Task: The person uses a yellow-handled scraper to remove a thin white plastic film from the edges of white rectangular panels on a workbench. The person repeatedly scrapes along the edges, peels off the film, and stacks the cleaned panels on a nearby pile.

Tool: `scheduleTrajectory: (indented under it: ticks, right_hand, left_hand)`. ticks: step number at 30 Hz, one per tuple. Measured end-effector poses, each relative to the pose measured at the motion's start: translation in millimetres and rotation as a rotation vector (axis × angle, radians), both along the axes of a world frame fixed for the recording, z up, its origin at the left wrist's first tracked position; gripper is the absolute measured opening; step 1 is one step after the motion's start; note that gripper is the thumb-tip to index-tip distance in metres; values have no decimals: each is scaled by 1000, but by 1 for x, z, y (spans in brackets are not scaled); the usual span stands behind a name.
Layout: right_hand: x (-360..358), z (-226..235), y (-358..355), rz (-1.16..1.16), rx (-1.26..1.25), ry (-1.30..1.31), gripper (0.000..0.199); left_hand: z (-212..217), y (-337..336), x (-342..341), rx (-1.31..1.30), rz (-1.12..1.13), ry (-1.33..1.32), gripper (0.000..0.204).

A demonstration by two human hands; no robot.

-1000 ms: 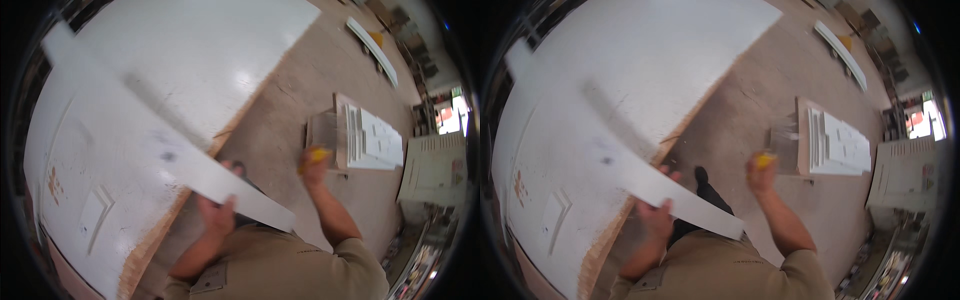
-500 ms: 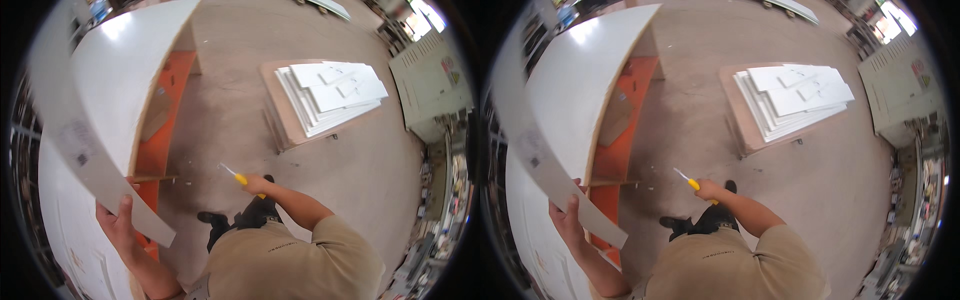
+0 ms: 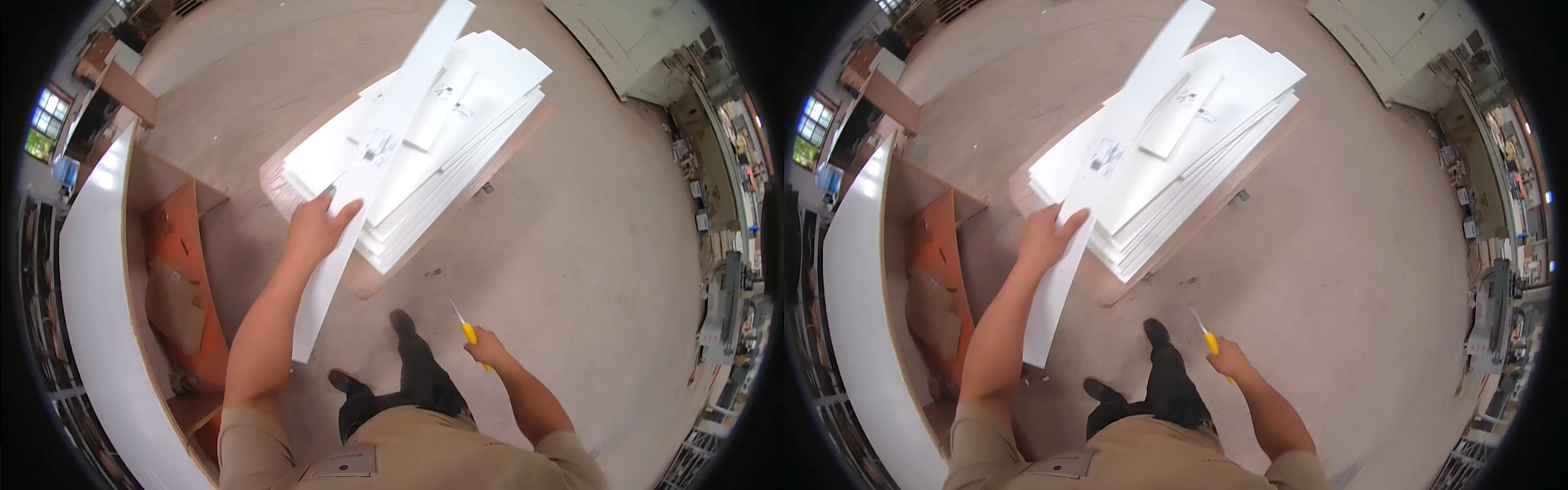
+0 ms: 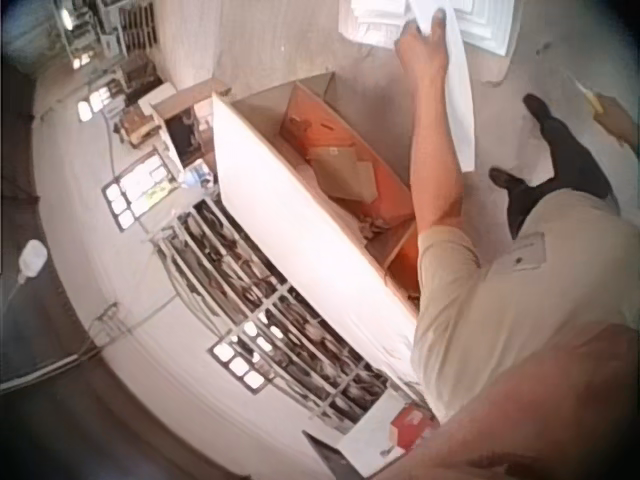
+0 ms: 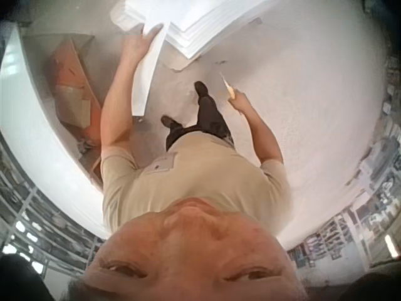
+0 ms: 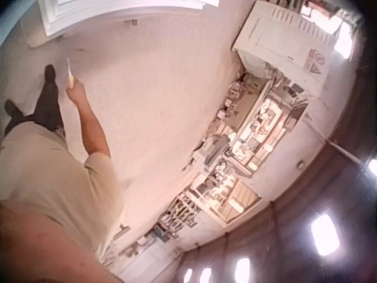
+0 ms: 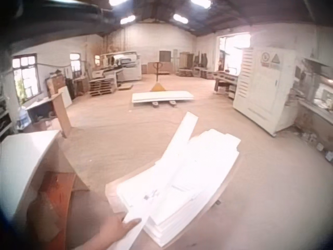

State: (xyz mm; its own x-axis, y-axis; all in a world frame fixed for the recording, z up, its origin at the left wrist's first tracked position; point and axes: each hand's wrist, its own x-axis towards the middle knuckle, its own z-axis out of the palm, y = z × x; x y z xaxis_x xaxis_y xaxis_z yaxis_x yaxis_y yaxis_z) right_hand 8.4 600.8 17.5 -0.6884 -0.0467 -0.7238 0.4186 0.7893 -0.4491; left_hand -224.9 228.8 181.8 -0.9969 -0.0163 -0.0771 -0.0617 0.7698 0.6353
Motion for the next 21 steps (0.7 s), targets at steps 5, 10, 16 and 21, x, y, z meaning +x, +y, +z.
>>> scheduleTrajectory:
  ticks: [5,10,16,21]
  right_hand:
    - [73,-19,47,-349,37,-185,38]
    - [106,-18,27,-429,-72,-240,33]
    - [107,-26,12,-445,-147,-294,32]
    - [92,-37,27,-485,-166,-214,31]
  left_hand:
    - [-12,108,-107,-247,-219,-175,77]
    - [-64,159,-148,-285,-311,-168,93]
    - [-62,177,-163,-405,-353,-246,91]
    - [-52,174,-166,-533,-363,-217,81]
